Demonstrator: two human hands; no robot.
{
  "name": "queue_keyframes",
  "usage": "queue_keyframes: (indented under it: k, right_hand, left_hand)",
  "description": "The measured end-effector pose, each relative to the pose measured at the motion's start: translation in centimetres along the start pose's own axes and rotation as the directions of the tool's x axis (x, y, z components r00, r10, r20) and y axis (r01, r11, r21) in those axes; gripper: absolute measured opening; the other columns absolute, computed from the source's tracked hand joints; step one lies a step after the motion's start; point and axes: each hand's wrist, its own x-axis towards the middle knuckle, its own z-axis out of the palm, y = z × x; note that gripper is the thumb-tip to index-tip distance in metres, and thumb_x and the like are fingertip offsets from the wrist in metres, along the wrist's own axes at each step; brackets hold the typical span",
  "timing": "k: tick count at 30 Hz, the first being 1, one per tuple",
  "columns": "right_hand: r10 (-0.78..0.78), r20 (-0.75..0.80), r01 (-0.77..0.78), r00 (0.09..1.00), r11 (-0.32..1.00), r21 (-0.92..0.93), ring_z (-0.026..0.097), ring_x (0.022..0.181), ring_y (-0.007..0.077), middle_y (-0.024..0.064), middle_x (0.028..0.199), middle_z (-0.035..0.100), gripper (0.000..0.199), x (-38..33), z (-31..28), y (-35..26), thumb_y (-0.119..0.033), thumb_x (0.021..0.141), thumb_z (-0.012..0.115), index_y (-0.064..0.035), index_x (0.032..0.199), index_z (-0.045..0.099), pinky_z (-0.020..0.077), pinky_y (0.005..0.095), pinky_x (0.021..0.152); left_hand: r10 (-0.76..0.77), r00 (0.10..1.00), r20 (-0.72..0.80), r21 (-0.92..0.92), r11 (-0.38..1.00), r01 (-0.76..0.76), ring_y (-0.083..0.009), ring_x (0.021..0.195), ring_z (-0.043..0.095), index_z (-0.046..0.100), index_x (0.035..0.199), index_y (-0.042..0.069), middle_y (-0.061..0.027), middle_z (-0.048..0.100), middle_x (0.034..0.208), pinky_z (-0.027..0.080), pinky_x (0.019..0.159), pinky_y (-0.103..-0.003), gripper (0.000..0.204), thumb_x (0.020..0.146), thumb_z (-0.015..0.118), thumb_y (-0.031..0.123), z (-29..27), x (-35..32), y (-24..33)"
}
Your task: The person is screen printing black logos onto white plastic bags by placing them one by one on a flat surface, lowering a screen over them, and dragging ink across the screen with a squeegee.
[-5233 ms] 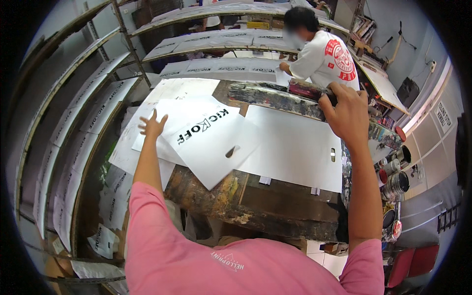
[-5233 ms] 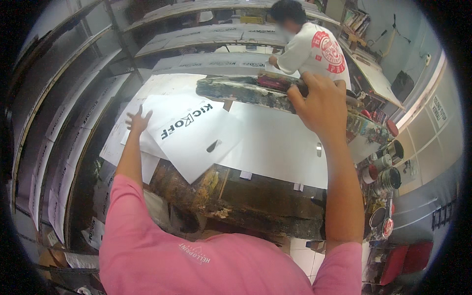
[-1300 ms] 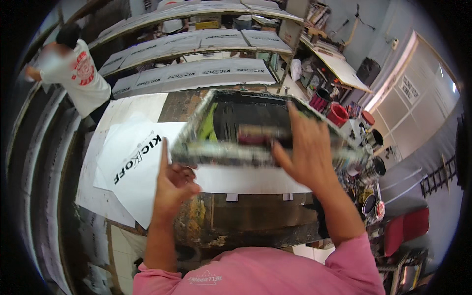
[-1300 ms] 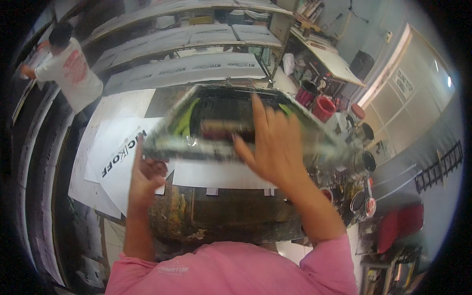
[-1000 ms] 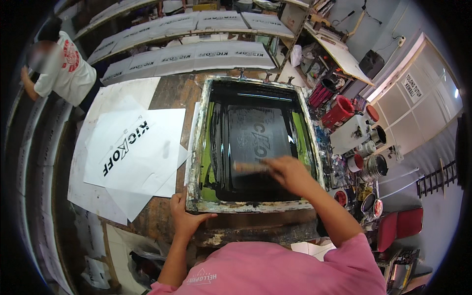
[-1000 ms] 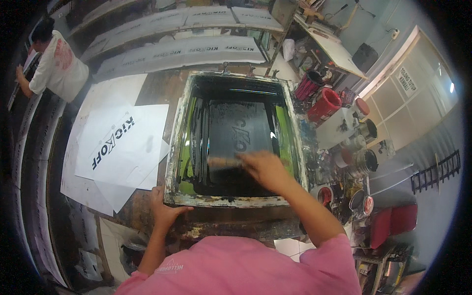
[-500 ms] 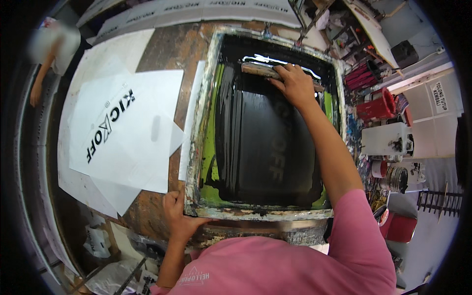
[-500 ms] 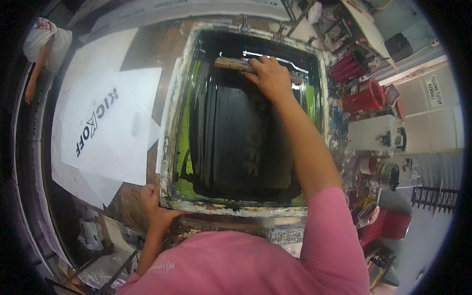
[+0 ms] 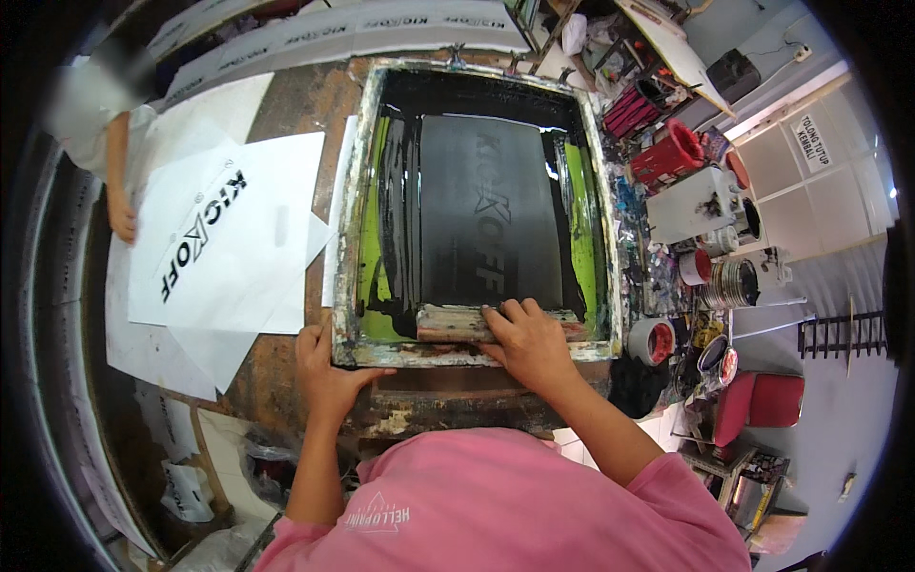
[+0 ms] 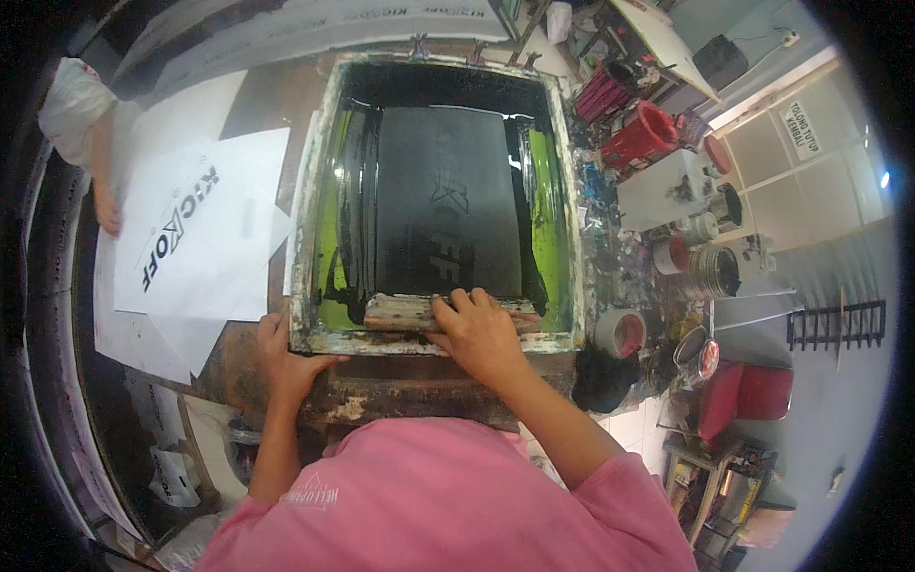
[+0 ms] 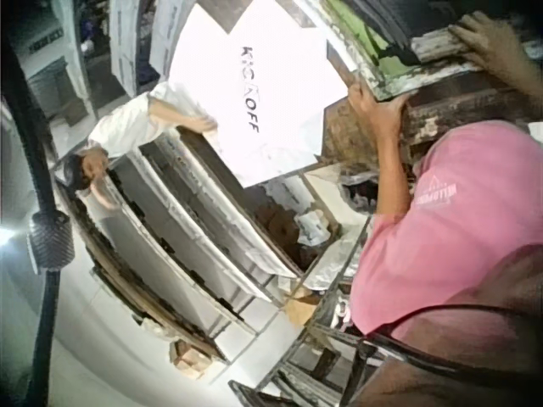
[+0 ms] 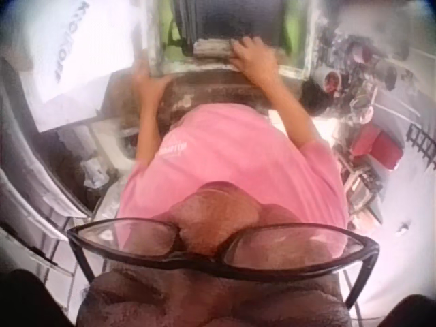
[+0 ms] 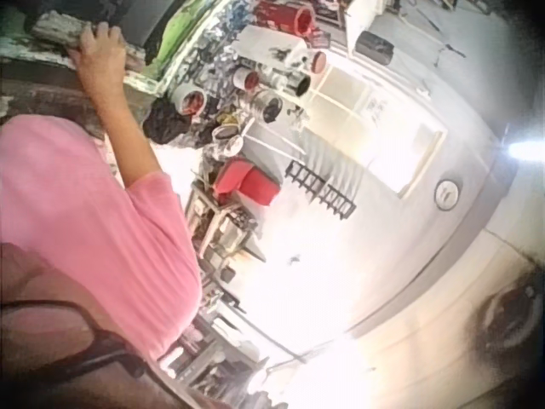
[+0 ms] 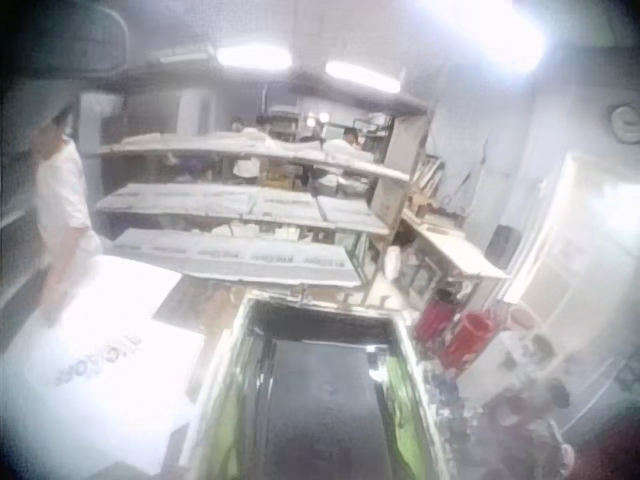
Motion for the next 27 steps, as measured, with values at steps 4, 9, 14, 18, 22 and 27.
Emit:
queue_keyframes:
  k: [4,9,14,18,22,27]
  right_hand:
    - [0.004,0.021,-0.003,1.000,1.000,-0.027,0.067,0.094,0.0338,0.0120,0.103,0.062,0.040,0.2,-1.2,0.1,-0.037,0.089,0.081,-0.0086,0.111,0.064,0.0590,0.0475,0.070]
    - [-0.001,0.053,0.001,0.999,1.000,0.001,0.062,0.106,0.0367,0.0156,0.108,0.059,0.040,-2.1,-3.1,-1.8,-0.033,0.090,0.080,-0.0068,0.116,0.064,0.0557,0.0506,0.086]
    - [-0.012,-0.344,-0.060,0.939,0.978,-0.200,0.060,0.114,0.0359,0.0157,0.118,0.063,0.055,-1.8,-8.9,-5.5,-0.035,0.092,0.076,-0.0027,0.134,0.061,0.0352,0.0645,0.114]
    - [-0.113,-0.511,-0.050,0.852,0.954,-0.294,0.061,0.100,0.0320,0.0100,0.100,0.061,0.042,3.4,-15.6,-4.6,-0.039,0.083,0.077,-0.0073,0.109,0.066,0.0402,0.0557,0.098]
    - [-0.143,-0.597,-0.043,0.789,0.957,-0.286,0.063,0.090,0.0344,0.0119,0.088,0.064,0.034,7.1,-20.3,-3.7,-0.037,0.088,0.073,-0.0059,0.100,0.066,0.0413,0.0520,0.093]
    - [-0.169,-0.646,-0.029,0.744,0.958,-0.285,0.064,0.083,0.0365,0.0145,0.085,0.067,0.031,10.4,-24.1,-3.5,-0.034,0.090,0.069,-0.0035,0.091,0.065,0.0427,0.0481,0.087]
  left_hand:
    - [-0.010,0.999,-0.035,-0.029,1.000,0.009,-0.0328,0.104,0.060,0.074,0.115,0.001,-0.0120,0.059,0.108,0.051,0.092,-0.045,0.081,0.049,0.107,0.034,-0.4,-0.2,0.5]
    - [0.000,0.995,-0.100,-0.251,0.968,-0.026,-0.0300,0.112,0.067,0.073,0.127,0.001,-0.0123,0.068,0.121,0.054,0.097,-0.044,0.089,0.051,0.109,0.029,-1.0,-0.1,2.2]
    - [-0.063,0.991,-0.116,-0.829,0.555,-0.062,-0.0246,0.127,0.065,0.037,0.163,-0.004,-0.0166,0.063,0.143,0.053,0.110,-0.040,0.109,0.077,0.101,0.017,-2.5,1.1,6.1]
    - [0.138,0.940,-0.313,-0.731,0.597,-0.331,-0.0312,0.141,0.052,0.030,0.164,-0.004,-0.0233,0.047,0.157,0.042,0.119,-0.044,0.114,0.080,0.099,0.030,-3.1,4.0,7.8]
    - [0.187,0.980,-0.070,0.256,0.953,-0.164,-0.0463,0.162,0.020,0.031,0.165,-0.005,-0.0343,0.028,0.170,0.006,0.126,-0.072,0.125,0.084,0.068,0.083,-0.1,4.2,6.4]
    - [0.034,0.981,0.191,0.501,0.856,-0.127,-0.0411,0.167,0.009,0.027,0.169,-0.004,-0.0286,0.021,0.176,-0.007,0.121,-0.081,0.136,0.081,0.053,0.097,2.8,1.5,4.1]
